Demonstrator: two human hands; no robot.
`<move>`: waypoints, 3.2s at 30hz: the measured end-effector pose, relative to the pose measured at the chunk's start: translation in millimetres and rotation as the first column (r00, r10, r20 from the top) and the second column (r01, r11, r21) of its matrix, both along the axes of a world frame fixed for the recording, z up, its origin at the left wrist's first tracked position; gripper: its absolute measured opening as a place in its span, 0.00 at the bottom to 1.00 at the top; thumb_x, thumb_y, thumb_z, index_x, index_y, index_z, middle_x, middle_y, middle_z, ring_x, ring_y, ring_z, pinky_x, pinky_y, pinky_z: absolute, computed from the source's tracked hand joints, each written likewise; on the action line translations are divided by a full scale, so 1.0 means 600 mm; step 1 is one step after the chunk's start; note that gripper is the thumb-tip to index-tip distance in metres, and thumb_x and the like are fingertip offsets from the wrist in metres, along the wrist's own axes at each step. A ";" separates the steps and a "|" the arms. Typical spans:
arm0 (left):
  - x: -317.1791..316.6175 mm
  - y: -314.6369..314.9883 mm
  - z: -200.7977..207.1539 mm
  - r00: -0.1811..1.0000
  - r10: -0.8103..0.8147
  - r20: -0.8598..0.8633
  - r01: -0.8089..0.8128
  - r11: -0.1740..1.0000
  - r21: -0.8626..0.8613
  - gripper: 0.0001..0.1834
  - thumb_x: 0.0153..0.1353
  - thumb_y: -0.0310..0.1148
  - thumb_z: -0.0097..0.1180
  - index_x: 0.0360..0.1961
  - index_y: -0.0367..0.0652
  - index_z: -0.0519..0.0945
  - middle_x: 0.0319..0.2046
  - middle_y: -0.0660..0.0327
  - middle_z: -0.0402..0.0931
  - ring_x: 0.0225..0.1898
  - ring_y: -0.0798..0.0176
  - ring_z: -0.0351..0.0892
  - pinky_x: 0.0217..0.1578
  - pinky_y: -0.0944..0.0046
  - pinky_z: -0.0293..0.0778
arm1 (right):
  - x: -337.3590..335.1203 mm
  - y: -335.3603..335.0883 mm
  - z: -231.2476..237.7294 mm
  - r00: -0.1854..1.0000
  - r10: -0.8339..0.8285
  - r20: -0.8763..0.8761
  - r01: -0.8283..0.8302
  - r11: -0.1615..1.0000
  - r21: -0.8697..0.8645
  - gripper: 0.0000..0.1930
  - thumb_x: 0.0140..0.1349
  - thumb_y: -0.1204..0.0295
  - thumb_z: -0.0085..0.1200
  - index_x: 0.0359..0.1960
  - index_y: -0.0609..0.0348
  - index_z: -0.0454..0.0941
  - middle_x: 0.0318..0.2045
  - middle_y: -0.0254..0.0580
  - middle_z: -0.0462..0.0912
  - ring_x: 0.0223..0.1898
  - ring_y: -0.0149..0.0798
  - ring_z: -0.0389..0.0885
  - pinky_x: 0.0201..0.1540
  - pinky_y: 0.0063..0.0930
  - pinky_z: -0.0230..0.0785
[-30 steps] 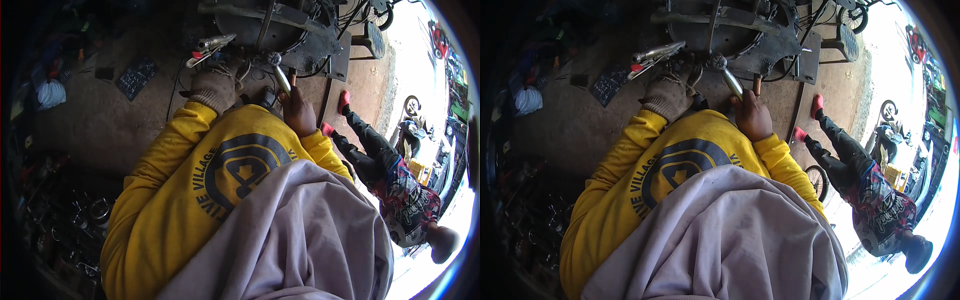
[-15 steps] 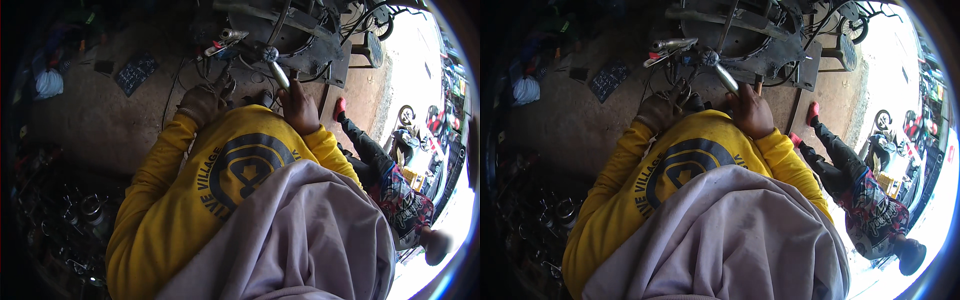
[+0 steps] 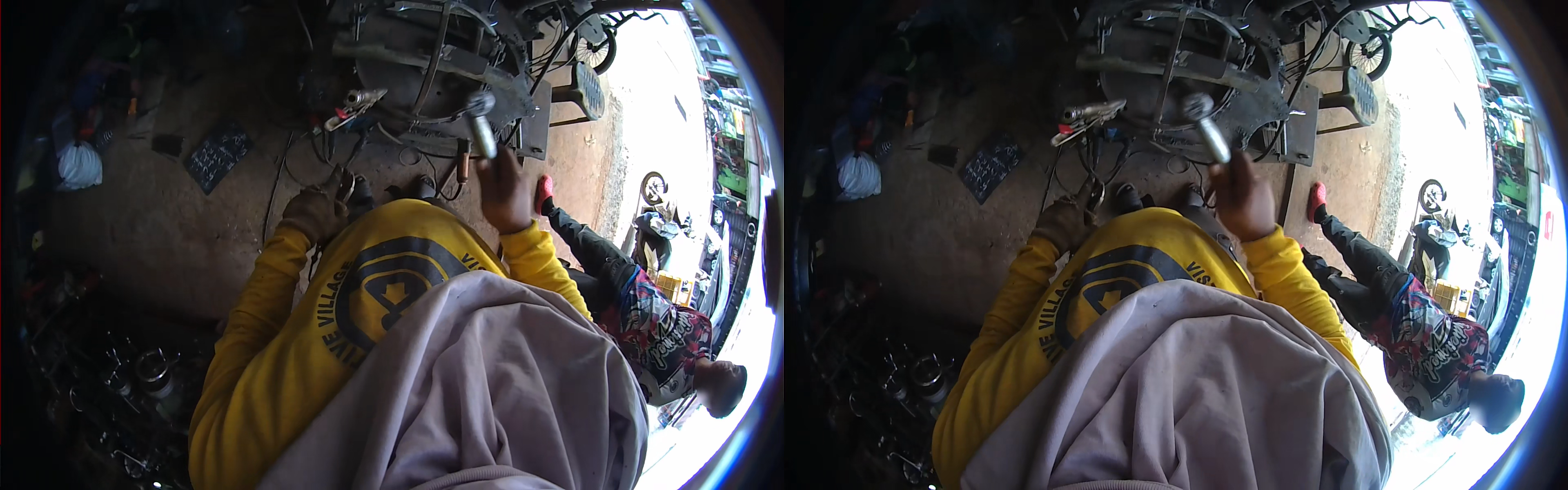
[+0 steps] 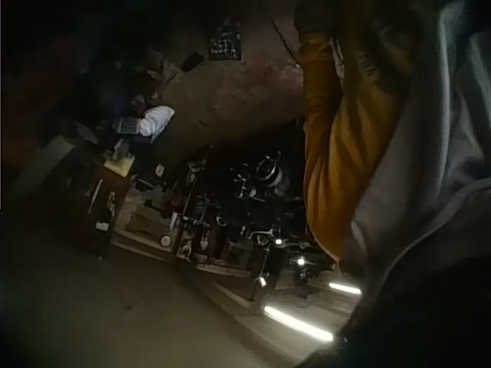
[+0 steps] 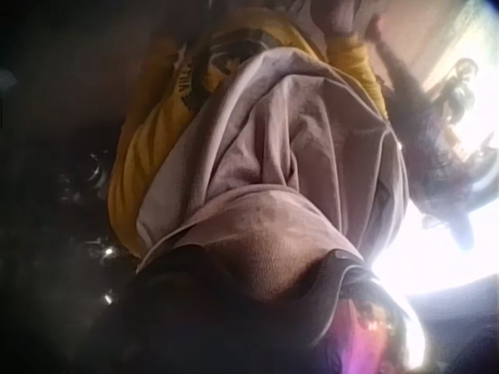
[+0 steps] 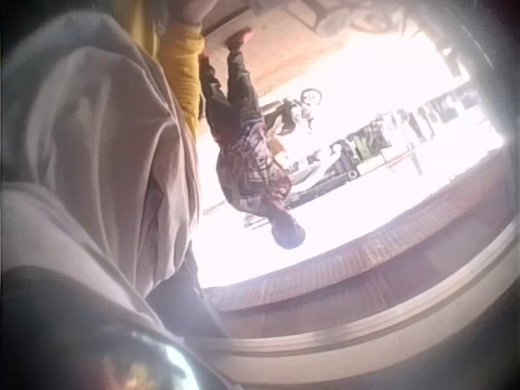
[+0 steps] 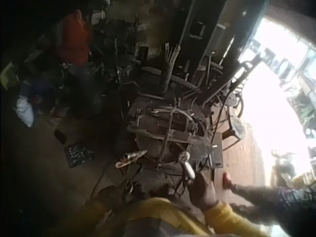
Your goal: The person assembles a circular metal frame using a wrench, hammer, and locking pliers, tightening bolts and adjusting the components by hand and with tools while working at a table.
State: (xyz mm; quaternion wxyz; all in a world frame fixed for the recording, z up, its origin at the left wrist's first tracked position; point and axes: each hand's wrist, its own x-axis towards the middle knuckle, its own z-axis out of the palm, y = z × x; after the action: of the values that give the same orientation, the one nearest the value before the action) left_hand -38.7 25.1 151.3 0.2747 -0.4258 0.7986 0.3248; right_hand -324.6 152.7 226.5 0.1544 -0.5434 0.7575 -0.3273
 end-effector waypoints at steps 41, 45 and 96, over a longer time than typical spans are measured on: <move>-0.336 0.021 0.221 0.136 0.616 -0.776 -0.497 0.720 0.485 0.18 0.57 0.26 0.59 0.49 0.35 0.74 0.41 0.56 0.80 0.37 0.67 0.80 0.37 0.65 0.79 | -0.184 -0.070 0.040 0.789 0.545 0.284 -0.437 0.822 -0.364 0.49 0.52 0.40 0.63 0.64 0.70 0.63 0.59 0.61 0.70 0.62 0.61 0.68 0.64 0.47 0.60; -0.360 0.024 0.191 -0.139 0.752 -0.645 -0.398 0.554 0.731 0.15 0.59 0.30 0.57 0.46 0.37 0.79 0.41 0.59 0.81 0.42 0.67 0.80 0.41 0.66 0.78 | -0.168 -0.051 0.064 0.755 0.591 0.283 -0.592 0.801 -0.092 0.61 0.47 0.36 0.64 0.70 0.72 0.50 0.65 0.71 0.58 0.68 0.67 0.57 0.70 0.50 0.51; -0.327 0.070 0.125 0.060 0.995 -0.078 -0.035 0.081 0.996 0.18 0.67 0.43 0.56 0.47 0.39 0.73 0.40 0.56 0.77 0.42 0.64 0.81 0.42 0.63 0.81 | -0.212 0.008 -0.004 -0.164 0.078 0.983 -0.565 0.810 -0.159 0.27 0.64 0.90 0.39 0.65 0.62 0.62 0.64 0.49 0.68 0.58 0.42 0.77 0.55 0.38 0.73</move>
State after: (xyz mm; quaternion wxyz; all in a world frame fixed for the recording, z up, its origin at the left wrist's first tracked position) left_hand -234.8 67.0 226.0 -0.1937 -0.3159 0.2106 0.9046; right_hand -451.7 157.3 224.2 0.8167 -0.2730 0.2771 -0.4263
